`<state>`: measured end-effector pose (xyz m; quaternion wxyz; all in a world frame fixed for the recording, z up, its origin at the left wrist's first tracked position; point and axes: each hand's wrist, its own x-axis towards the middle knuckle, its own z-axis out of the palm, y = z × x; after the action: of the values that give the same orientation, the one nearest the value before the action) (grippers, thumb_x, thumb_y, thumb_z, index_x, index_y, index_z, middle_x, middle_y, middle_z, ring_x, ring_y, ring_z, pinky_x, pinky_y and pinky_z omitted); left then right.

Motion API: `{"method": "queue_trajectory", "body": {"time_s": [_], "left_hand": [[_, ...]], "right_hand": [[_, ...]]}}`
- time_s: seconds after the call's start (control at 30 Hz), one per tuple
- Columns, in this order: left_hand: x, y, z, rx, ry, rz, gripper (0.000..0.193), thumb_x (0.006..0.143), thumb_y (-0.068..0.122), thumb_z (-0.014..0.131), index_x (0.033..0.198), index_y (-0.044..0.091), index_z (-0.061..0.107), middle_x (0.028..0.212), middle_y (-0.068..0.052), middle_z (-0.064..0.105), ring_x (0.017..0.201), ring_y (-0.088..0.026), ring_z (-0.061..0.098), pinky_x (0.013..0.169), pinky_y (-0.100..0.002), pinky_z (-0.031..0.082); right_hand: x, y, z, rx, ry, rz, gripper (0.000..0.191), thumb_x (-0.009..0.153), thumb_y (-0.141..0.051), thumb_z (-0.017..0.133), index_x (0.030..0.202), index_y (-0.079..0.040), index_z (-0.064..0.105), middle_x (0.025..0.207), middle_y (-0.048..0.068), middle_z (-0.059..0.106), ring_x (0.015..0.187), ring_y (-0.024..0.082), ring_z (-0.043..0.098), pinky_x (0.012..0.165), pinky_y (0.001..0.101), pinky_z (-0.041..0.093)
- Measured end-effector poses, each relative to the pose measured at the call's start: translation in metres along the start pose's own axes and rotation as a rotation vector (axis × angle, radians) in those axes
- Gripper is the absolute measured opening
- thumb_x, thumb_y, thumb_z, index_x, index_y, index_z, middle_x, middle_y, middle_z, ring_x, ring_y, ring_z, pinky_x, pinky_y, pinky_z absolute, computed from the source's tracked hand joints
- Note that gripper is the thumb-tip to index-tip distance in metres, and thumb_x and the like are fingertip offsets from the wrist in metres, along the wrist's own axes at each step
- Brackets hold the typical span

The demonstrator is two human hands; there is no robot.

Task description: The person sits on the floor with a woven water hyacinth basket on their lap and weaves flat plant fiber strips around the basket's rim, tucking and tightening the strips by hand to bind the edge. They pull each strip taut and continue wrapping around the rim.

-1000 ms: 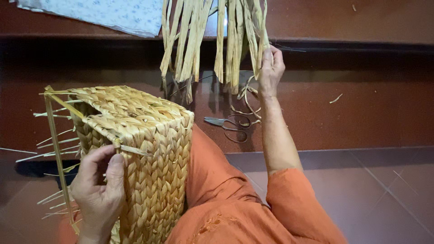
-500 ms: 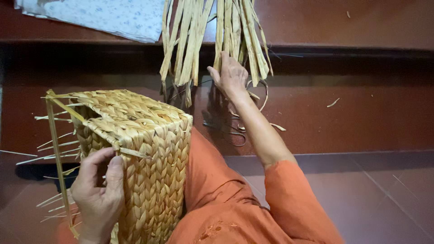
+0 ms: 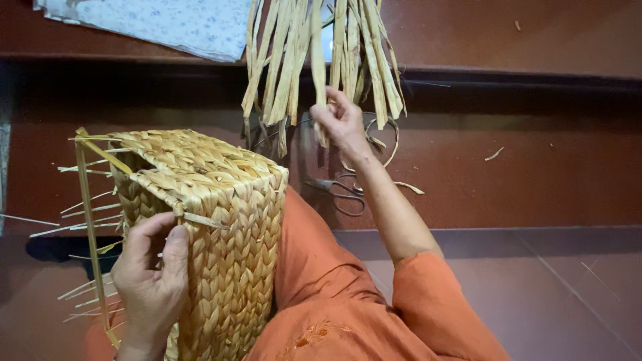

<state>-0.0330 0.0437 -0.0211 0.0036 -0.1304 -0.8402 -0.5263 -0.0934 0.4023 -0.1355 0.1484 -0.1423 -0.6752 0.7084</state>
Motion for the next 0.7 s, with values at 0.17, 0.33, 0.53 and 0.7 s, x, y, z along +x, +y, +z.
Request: {"method": "queue_trajectory", "body": {"time_s": [0.17, 0.33, 0.53, 0.7], "left_hand": [[0.001, -0.005, -0.005, 0.011, 0.016, 0.012, 0.024, 0.105, 0.008, 0.065, 0.126, -0.003, 0.062, 0.104, -0.006, 0.067, 0.090, -0.007, 0.063, 0.079, -0.020, 0.052], [0.003, -0.011, -0.012, 0.059, 0.031, -0.005, 0.026, 0.105, 0.009, 0.067, 0.127, -0.003, 0.063, 0.106, -0.006, 0.068, 0.089, -0.007, 0.062, 0.078, -0.020, 0.052], [0.008, -0.014, -0.020, 0.075, 0.009, 0.021, 0.025, 0.105, 0.009, 0.066, 0.126, -0.003, 0.063, 0.106, -0.007, 0.069, 0.091, -0.008, 0.064, 0.078, -0.021, 0.053], [0.006, -0.015, -0.018, 0.005, 0.012, -0.003, 0.026, 0.106, 0.009, 0.065, 0.128, -0.004, 0.061, 0.107, -0.008, 0.068, 0.093, -0.009, 0.063, 0.079, -0.021, 0.053]], "right_hand": [[0.000, 0.012, 0.004, -0.269, 0.033, -0.027, 0.029, 0.097, -0.016, 0.073, 0.120, -0.001, 0.066, 0.074, 0.002, 0.065, 0.057, 0.008, 0.057, 0.049, 0.0243, 0.043], [0.026, 0.018, -0.022, -1.023, 0.474, -0.803, 0.007, 0.103, -0.021, 0.072, 0.101, -0.018, 0.066, 0.088, 0.003, 0.070, 0.082, 0.015, 0.064, 0.076, 0.0338, 0.053], [0.035, 0.016, -0.072, -1.376, 0.678, -0.533, 0.025, 0.084, -0.026, 0.075, 0.100, -0.007, 0.071, 0.086, 0.009, 0.062, 0.078, 0.022, 0.052, 0.062, 0.0346, 0.042], [0.030, 0.020, -0.071, -1.258, 0.635, -0.644, 0.010, 0.092, -0.019, 0.076, 0.094, -0.011, 0.071, 0.086, 0.006, 0.061, 0.081, 0.021, 0.053, 0.068, 0.0366, 0.046]]}}
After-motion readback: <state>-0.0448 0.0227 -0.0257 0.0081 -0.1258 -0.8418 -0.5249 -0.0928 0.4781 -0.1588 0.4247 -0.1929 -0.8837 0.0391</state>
